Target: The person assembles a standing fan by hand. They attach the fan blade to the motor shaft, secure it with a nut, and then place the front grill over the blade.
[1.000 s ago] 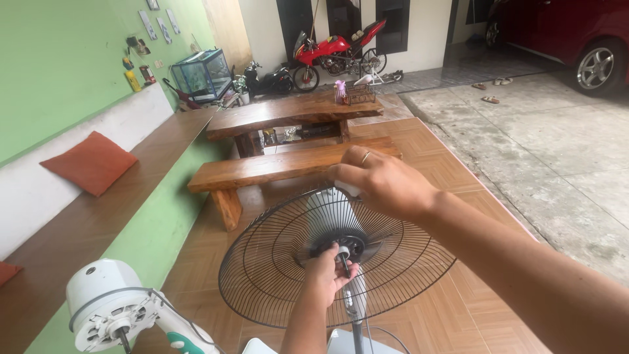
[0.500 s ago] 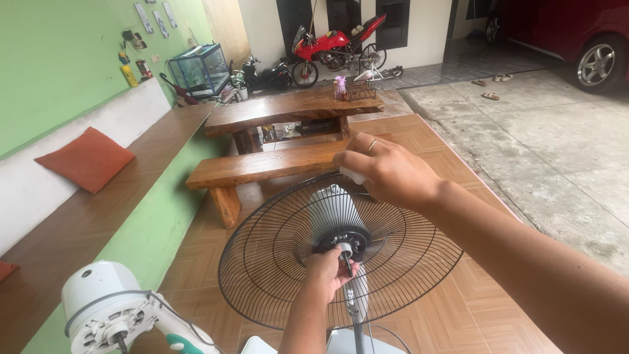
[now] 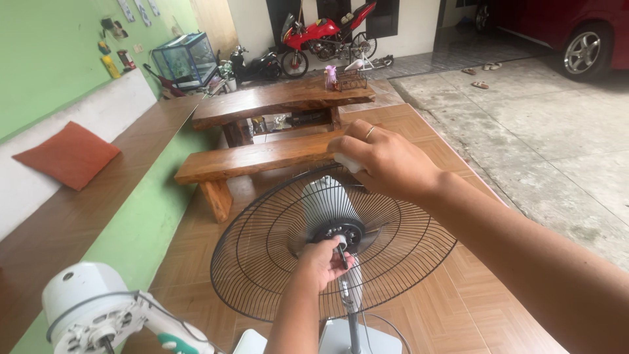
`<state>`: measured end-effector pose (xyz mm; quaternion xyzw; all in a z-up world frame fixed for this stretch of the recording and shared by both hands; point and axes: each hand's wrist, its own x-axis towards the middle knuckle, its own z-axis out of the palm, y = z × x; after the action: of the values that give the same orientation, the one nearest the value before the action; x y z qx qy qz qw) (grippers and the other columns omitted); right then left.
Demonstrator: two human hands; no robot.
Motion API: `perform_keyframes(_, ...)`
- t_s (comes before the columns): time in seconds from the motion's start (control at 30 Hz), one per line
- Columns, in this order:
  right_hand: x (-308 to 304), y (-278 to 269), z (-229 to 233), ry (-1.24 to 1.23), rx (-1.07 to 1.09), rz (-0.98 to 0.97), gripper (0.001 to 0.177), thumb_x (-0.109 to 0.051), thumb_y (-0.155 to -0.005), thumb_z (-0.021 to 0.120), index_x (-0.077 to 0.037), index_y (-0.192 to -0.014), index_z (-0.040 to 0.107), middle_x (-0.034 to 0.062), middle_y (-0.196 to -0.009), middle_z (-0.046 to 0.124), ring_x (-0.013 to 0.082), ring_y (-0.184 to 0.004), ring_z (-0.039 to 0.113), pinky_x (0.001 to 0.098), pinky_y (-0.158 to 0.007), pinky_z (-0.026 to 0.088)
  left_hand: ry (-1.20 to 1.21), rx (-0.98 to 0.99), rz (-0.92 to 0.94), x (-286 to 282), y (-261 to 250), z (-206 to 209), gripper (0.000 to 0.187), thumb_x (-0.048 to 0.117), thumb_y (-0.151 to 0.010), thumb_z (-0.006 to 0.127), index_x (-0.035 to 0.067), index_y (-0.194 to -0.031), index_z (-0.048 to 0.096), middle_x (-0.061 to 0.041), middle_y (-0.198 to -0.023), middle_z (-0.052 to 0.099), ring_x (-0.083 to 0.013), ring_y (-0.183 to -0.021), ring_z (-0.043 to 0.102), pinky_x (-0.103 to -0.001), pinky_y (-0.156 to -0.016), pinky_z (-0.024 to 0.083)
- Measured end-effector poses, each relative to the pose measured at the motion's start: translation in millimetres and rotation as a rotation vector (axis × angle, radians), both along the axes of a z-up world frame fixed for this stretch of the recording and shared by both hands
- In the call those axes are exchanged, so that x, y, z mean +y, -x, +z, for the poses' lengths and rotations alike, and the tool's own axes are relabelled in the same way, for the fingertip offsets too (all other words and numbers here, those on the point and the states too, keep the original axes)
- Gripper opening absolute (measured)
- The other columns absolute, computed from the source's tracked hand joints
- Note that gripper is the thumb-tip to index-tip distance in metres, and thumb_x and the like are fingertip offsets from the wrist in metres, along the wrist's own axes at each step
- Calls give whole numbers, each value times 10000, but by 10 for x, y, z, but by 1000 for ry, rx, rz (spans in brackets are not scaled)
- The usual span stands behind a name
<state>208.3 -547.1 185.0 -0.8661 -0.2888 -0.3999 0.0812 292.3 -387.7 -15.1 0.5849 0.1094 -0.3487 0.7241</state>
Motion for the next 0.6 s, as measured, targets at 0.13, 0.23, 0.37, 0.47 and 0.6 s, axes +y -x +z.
perform_keyframes(0.13, 1, -56, 5, 31, 17, -38, 436, 11, -783, 735, -106, -1196, 656, 109, -1129, 664, 335, -967, 714, 403, -765, 619, 20, 21, -15, 34, -18, 5, 305, 157, -1009, 588, -73, -1209, 594, -197, -930, 639, -277, -813, 691, -398, -777, 645)
perform_keyframes(0.23, 17, -76, -32, 37, -3, -80, 456, 16, -752, 760, -132, -1175, 677, 92, -1119, 672, 333, -955, 714, 420, -750, 614, 25, 3, -96, 48, -70, 9, 321, 197, -1014, 526, -46, -1210, 603, -196, -916, 642, -282, -823, 699, -386, -772, 632)
perform_keyframes(0.37, 60, -133, -62, 53, -121, -44, 431, 14, -799, 764, -148, -1185, 663, 54, -1122, 651, 311, -1029, 715, 392, -793, 626, 12, 30, -54, 40, -141, -50, 350, 199, -1033, 532, -87, -1232, 567, -210, -921, 648, -290, -834, 712, -383, -760, 664)
perform_keyframes(0.47, 47, -138, -58, 33, -29, -108, 467, -14, -758, 792, -144, -1190, 670, 68, -1082, 639, 318, -955, 704, 423, -726, 603, 34, -11, -32, -30, -171, -109, 391, 225, -1029, 529, -115, -1222, 545, -212, -864, 648, -287, -753, 694, -359, -658, 615)
perform_keyframes(0.6, 66, -145, -19, -5, -19, -132, 453, -61, -766, 811, -128, -1186, 654, 75, -1078, 627, 317, -944, 704, 417, -713, 604, -3, -15, 25, -132, -170, -121, 398, 216, -1032, 529, -134, -1221, 530, -201, -840, 647, -288, -715, 706, -345, -605, 604)
